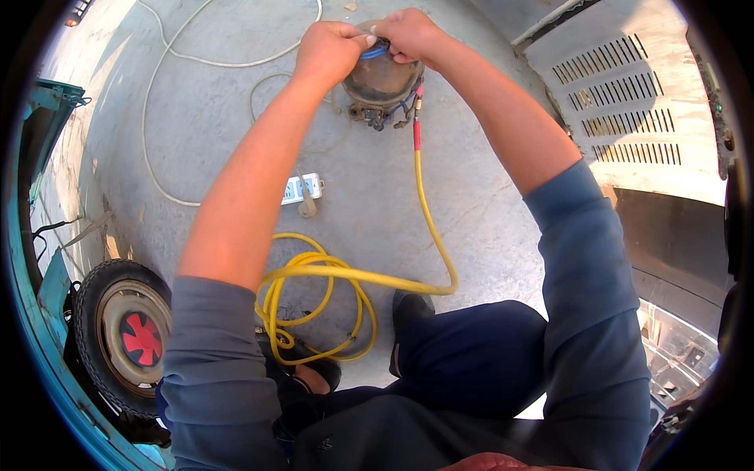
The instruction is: The person walks to a teal three-wheeled vehicle, sits on the ground, and connects a yellow hose to a small air compressor. They then use pliers to adjust wires on the compressor and plug it into a power strip.
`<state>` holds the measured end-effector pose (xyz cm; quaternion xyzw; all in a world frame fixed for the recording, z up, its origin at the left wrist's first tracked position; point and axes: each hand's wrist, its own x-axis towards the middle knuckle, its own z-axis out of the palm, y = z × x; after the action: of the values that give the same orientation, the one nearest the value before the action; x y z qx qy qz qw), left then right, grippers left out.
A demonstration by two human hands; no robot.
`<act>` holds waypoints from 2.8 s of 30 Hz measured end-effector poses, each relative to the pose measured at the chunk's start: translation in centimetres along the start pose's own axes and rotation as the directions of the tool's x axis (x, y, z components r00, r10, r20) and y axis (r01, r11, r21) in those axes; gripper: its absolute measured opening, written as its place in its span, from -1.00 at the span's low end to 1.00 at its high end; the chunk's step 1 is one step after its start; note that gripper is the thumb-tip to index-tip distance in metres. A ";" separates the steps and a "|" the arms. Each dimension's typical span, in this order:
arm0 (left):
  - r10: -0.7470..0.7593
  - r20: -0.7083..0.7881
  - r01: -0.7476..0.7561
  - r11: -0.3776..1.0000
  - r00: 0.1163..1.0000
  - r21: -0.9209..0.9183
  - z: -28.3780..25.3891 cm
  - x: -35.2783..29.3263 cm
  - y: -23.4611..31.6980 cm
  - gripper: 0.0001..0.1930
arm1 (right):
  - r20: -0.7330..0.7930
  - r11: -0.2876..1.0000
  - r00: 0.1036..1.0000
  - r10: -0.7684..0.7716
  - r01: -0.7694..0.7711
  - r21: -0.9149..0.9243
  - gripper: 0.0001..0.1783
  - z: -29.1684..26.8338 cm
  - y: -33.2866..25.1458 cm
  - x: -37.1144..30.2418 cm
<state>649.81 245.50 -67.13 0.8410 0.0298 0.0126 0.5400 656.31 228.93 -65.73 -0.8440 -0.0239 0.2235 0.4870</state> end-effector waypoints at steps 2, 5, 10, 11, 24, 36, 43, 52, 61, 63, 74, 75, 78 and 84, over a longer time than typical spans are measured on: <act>-0.022 0.036 0.019 0.995 0.999 0.096 -0.4 0.3 0.5 -0.76 | 0.001 0.998 1.000 0.030 -0.030 0.053 -0.72 -0.5 0.4 -0.3; 0.117 0.013 -0.116 0.967 0.993 0.227 -0.6 0.7 1.3 -0.73 | -0.002 0.989 0.999 0.052 -0.051 0.139 -0.73 -0.7 0.5 -1.2; 0.080 0.030 -0.084 0.984 0.996 0.157 -5.8 7.7 1.6 -0.70 | 0.048 0.995 0.999 -0.017 0.012 0.098 -0.71 0.1 -0.4 -2.7; 0.016 0.137 -0.033 0.992 0.990 0.123 -6.2 8.6 2.7 -0.69 | 0.050 0.996 0.998 -0.035 0.031 0.084 -0.71 -0.3 0.1 -2.7; 0.131 0.279 -0.172 0.976 0.951 0.130 -2.4 3.3 0.6 -0.82 | -0.031 0.968 0.991 -0.127 0.131 0.212 -0.45 -0.1 1.7 -4.6; -0.012 0.221 0.017 1.000 0.975 -0.018 -0.2 6.6 -0.4 -0.89 | 0.015 0.975 0.994 -0.111 0.106 0.194 -0.25 0.4 0.3 -5.3; 0.191 0.241 -0.195 0.981 0.951 -0.005 -0.5 6.0 -2.3 -0.92 | -0.008 0.989 0.999 -0.031 0.032 0.146 -0.42 0.1 -0.4 -5.6; 0.205 0.274 -0.272 0.934 0.939 0.230 -1.5 4.9 -1.7 -0.86 | -0.046 0.991 0.994 -0.100 0.095 -0.097 -0.67 -0.6 0.5 -3.7; 0.292 0.409 -0.445 0.823 0.865 0.354 -2.1 5.7 -0.2 -0.80 | -0.051 0.998 0.998 0.043 -0.041 0.041 -0.78 -0.9 -0.3 -1.9; 0.335 0.421 -0.450 0.868 0.843 0.212 -2.2 5.5 -1.1 -0.81 | -0.037 0.990 0.995 0.088 -0.084 0.116 -0.77 -0.8 -0.6 -1.5; 0.414 0.549 -0.618 0.742 0.726 0.260 -3.0 5.9 -1.1 -0.82 | 0.002 0.897 0.911 0.412 -0.405 -0.179 -0.65 -1.3 -3.0 1.5; 0.350 0.561 -0.582 0.752 0.750 0.310 -3.0 5.3 -1.2 -0.83 | -0.020 0.883 0.909 0.416 -0.409 -0.228 -0.64 -1.2 -3.2 1.5; 0.241 0.568 -0.505 0.781 0.787 0.368 -3.3 5.5 -0.1 -0.84 | -0.013 0.848 0.887 0.462 -0.446 -0.285 -0.60 -1.2 -3.4 2.9; 0.169 0.544 -0.377 0.877 0.822 0.297 -3.1 6.2 -0.4 -0.84 | 0.059 0.927 0.949 0.310 -0.288 -0.241 -0.70 -2.2 -3.9 0.2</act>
<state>655.78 248.89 -66.22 0.9005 -0.2331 -0.1341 0.3418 658.02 229.29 -61.59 -0.8765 0.0562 0.3311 0.3450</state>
